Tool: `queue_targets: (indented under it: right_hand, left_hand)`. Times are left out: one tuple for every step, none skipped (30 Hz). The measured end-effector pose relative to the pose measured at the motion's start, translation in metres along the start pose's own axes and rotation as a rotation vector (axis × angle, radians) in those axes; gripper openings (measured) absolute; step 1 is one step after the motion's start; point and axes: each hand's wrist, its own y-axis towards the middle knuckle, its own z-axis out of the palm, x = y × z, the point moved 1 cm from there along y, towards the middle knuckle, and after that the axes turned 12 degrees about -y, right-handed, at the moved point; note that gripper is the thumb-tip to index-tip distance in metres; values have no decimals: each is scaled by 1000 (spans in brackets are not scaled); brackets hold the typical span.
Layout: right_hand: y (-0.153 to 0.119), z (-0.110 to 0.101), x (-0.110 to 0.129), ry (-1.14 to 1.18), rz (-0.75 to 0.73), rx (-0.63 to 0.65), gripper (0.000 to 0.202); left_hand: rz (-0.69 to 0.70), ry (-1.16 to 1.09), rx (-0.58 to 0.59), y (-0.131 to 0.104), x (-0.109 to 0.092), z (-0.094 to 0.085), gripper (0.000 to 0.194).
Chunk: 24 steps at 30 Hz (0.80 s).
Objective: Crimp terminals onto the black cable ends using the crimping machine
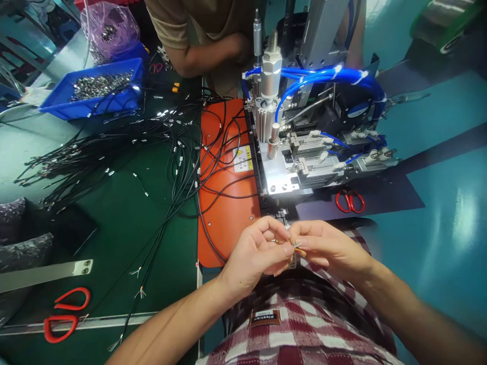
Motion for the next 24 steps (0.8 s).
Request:
queue_targets:
  right_hand:
    - [0,0,-3,-33,-43,-15,20]
    - [-1,1,-7,-71,-89,-40,20]
    - [-2,2,-9,-110,-132,-68,20]
    - [-3,3,-11,-146,-167,-94,19]
    - [-3,4,-13,-177,-191,-115,19]
    - [-4,5,-12,-207,-210,-130,18]
    - [-4,5,-11,-242,-231,-138,18]
    - [-4,5,-9,-288,-261,-142,17]
    - [-3,4,-6,-338,-301,-140,16]
    - [-2,3,-3,-393,-351,-131,15]
    - [-1,1,0,-452,-406,-119,13]
    - [0,-1,4,-515,-460,-110,12]
    - [0,-3,7,-580,-506,-103,11]
    - [1,-5,10,-647,-545,-94,10]
    - [1,-7,13,-716,-576,-86,11]
    - [1,-9,16,-779,-596,-77,12]
    - [0,-11,19,-832,-605,-64,13]
    - [0,-12,22,-872,-603,-47,14]
    - [-1,-13,24,-901,-592,-30,14]
    - [-2,-14,26,-918,-578,-16,14]
    - [-3,-14,28,-925,-559,-3,14]
    - [-5,-14,28,-928,-536,7,15]
    - [-6,-14,27,-921,-513,7,16]
    - [-6,-14,25,-902,-489,-1,16]
  left_hand:
    - [0,-10,-6,0,-1,0,22]
    - [2,-20,-14,0,-1,0,22]
    - [2,-27,-16,1,-1,0,22]
    - [0,-30,-16,1,-1,0,22]
    - [-2,-31,-13,1,-1,0,22]
    - [-5,-30,-7,1,-1,0,21]
    - [-8,-28,-3,1,-1,-1,21]
    - [-13,-26,0,1,-1,0,21]
    - [-22,-27,0,0,-1,0,21]
    - [-36,-29,1,0,-1,0,22]
    - [-54,-30,2,0,-2,0,23]
    - [-74,-31,3,0,-2,0,24]
    - [-95,-31,3,0,-3,0,24]
    - [-116,-25,7,0,-4,0,24]
    - [-133,-16,9,1,-4,0,23]
    - [-144,-5,12,1,-5,-1,21]
    - [-152,7,14,1,-5,-2,19]
    - [-160,19,15,1,-5,-2,17]
    - [-167,30,14,2,-5,-3,15]
    - [-172,36,11,2,-5,-4,15]
    - [-176,39,8,2,-5,-4,15]
    - [-181,39,6,2,-4,-4,15]
    - [-181,34,3,2,-4,-4,15]
    - [-174,27,-3,1,-4,-3,16]
